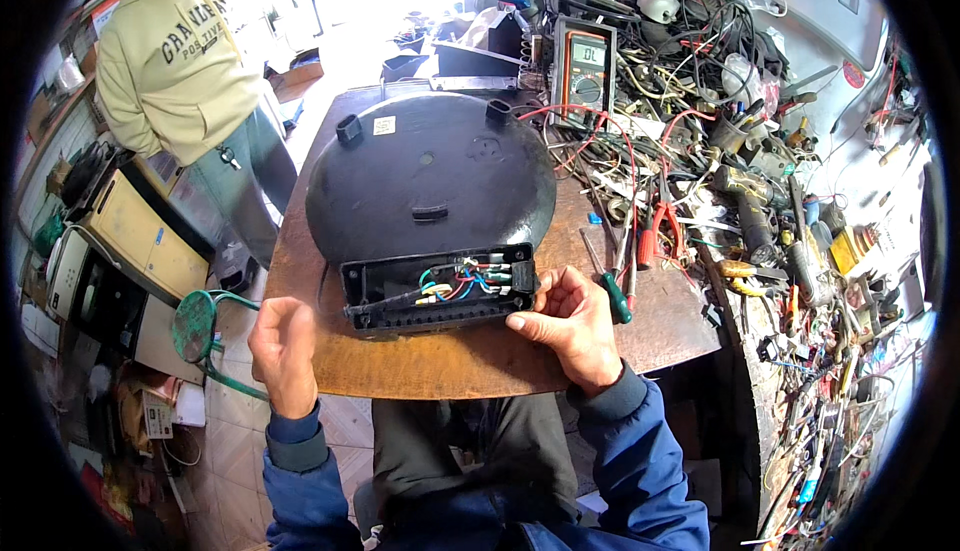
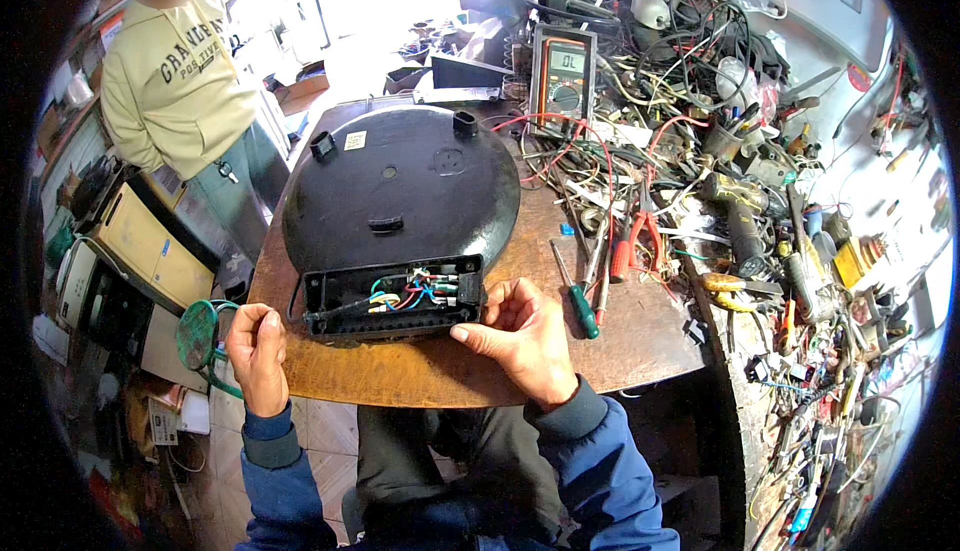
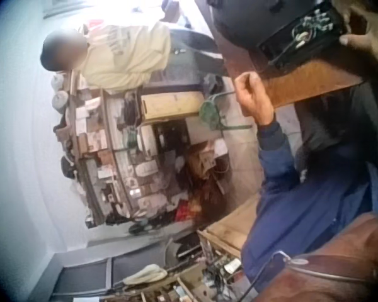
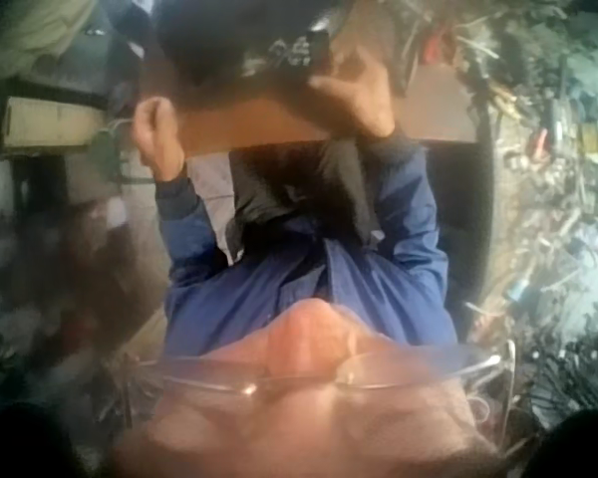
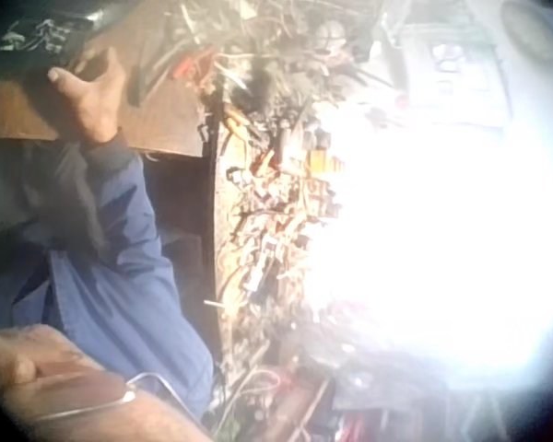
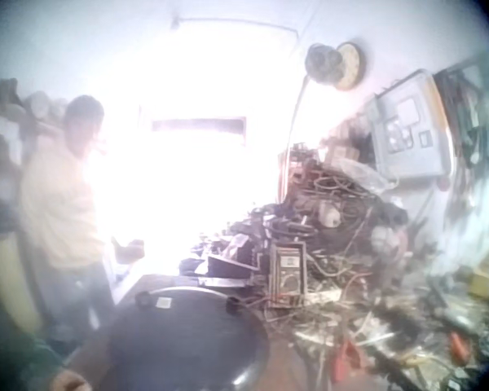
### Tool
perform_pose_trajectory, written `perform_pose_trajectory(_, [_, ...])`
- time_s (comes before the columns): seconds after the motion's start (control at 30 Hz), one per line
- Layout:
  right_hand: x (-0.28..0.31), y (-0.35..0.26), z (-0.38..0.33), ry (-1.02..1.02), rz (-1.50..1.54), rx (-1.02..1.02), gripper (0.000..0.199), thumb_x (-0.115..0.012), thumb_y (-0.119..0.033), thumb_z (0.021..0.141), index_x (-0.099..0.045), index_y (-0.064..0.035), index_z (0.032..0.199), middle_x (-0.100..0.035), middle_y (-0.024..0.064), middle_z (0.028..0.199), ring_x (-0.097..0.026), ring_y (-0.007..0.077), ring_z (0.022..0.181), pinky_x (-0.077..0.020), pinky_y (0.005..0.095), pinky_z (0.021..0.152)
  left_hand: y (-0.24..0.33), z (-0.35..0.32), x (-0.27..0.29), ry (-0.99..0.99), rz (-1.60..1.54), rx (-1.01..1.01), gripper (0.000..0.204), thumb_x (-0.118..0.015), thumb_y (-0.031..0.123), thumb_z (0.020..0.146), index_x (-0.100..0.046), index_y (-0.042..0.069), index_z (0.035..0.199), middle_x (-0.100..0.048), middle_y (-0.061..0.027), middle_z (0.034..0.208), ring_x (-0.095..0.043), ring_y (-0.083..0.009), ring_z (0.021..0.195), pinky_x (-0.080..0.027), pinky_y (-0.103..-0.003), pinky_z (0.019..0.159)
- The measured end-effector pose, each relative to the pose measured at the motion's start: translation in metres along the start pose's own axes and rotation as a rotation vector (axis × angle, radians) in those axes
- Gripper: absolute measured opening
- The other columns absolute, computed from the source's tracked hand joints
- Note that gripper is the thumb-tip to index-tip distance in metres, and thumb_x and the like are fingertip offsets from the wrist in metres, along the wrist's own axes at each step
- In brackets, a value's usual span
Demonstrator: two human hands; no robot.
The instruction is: The person handles a black appliance, placing it on a workbench and removing a small cover. They then pick up a round gold-colored appliance, flip it over, and use a screwdriver to remove screws from the bottom cover. The person removes the cover to expose the internal wiring.
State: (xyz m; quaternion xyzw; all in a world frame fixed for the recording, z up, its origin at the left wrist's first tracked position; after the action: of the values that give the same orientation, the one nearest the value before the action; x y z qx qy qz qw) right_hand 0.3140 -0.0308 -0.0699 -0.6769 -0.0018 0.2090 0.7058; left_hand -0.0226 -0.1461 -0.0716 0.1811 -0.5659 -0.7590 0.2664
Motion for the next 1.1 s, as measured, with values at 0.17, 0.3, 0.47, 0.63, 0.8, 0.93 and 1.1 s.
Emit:
perform_pose_trajectory(0.17, [-0.001,-0.001,0.003,-0.005,-0.027,0.051,0.047,-0.097,-0.007,0.075,-0.053,-0.008,0.09,-0.054,-0.0032,0.082,-0.051,0.0075,0.078,-0.0446,0.0243,0.072,-0.003,0.002,-0.001,0.002,-0.034,-0.038,0.011,-0.068,0.015,0.101,-0.064,0.005,0.105,-0.059,0.0056,0.09,-0.05,-0.0016,0.08,-0.039,-0.019,0.069])
perform_pose_trajectory(0.3, [-0.002,-0.005,0.002,-0.027,-0.035,0.01,0.045,-0.097,-0.008,0.075,-0.053,-0.0082,0.086,-0.054,-0.0031,0.081,-0.05,0.008,0.077,-0.0429,0.025,0.07,0.005,0.0,-0.008,-0.009,-0.059,-0.033,0.012,-0.068,0.016,0.101,-0.062,0.006,0.104,-0.055,0.0085,0.083,-0.041,0.0009,0.068,-0.029,-0.018,0.057])
perform_pose_trajectory(0.47, [0.0,-0.006,0.005,-0.041,-0.073,-0.005,0.044,-0.095,-0.013,0.078,-0.052,-0.0091,0.083,-0.051,-0.0045,0.08,-0.047,0.007,0.076,-0.04,0.0246,0.068,0.006,0.002,-0.009,-0.027,-0.023,-0.013,0.015,-0.07,0.018,0.1,-0.063,0.005,0.104,-0.058,0.0064,0.087,-0.044,-0.0004,0.073,-0.034,-0.019,0.062])
perform_pose_trajectory(0.63, [0.0,-0.003,0.004,-0.02,-0.009,-0.118,0.039,-0.091,-0.008,0.081,-0.052,-0.0106,0.083,-0.05,-0.0066,0.079,-0.044,0.0054,0.074,-0.038,0.023,0.069,0.006,0.002,-0.007,-0.043,0.039,-0.024,0.015,-0.07,0.018,0.099,-0.064,0.004,0.104,-0.059,0.0054,0.09,-0.047,-0.0016,0.079,-0.037,-0.02,0.067])
perform_pose_trajectory(0.8, [-0.008,-0.008,0.001,-0.008,0.148,-0.022,0.033,-0.087,0.002,0.082,-0.057,-0.0095,0.088,-0.049,-0.0093,0.078,-0.044,0.0023,0.074,-0.0372,0.0204,0.069,0.006,0.001,-0.009,-0.032,0.046,0.005,0.015,-0.07,0.017,0.099,-0.064,0.004,0.103,-0.059,0.0049,0.091,-0.048,-0.0022,0.079,-0.039,-0.02,0.069])
perform_pose_trajectory(0.93, [-0.006,-0.01,0.001,-0.023,0.082,0.072,0.032,-0.088,0.001,0.082,-0.062,-0.0057,0.1,-0.048,-0.009,0.079,-0.043,0.0023,0.074,-0.0362,0.0199,0.068,0.007,-0.001,-0.007,-0.031,0.022,0.005,0.013,-0.07,0.015,0.098,-0.064,0.004,0.103,-0.06,0.0046,0.092,-0.049,-0.0027,0.08,-0.04,-0.02,0.07])
perform_pose_trajectory(1.1, [-0.009,-0.014,-0.006,-0.06,-0.032,0.212,0.045,-0.087,0.001,0.083,-0.067,-0.0002,0.123,-0.045,-0.0091,0.08,-0.04,0.0027,0.074,-0.0332,0.0198,0.067,0.02,-0.004,-0.008,0.009,0.139,-0.129,0.013,-0.072,0.01,0.095,-0.064,0.003,0.103,-0.062,0.002,0.095,-0.054,-0.0064,0.083,-0.044,-0.023,0.071])
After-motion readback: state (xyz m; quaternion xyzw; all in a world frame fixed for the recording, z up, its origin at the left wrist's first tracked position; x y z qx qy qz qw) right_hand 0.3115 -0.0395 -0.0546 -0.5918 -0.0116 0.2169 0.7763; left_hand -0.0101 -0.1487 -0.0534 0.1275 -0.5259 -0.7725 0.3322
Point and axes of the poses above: each hand's wrist, its own z-axis towards the middle knuckle, its own x-axis out of the back of the hand, y = z × x, the point moved 5 cm from there along z, towards the middle knuckle
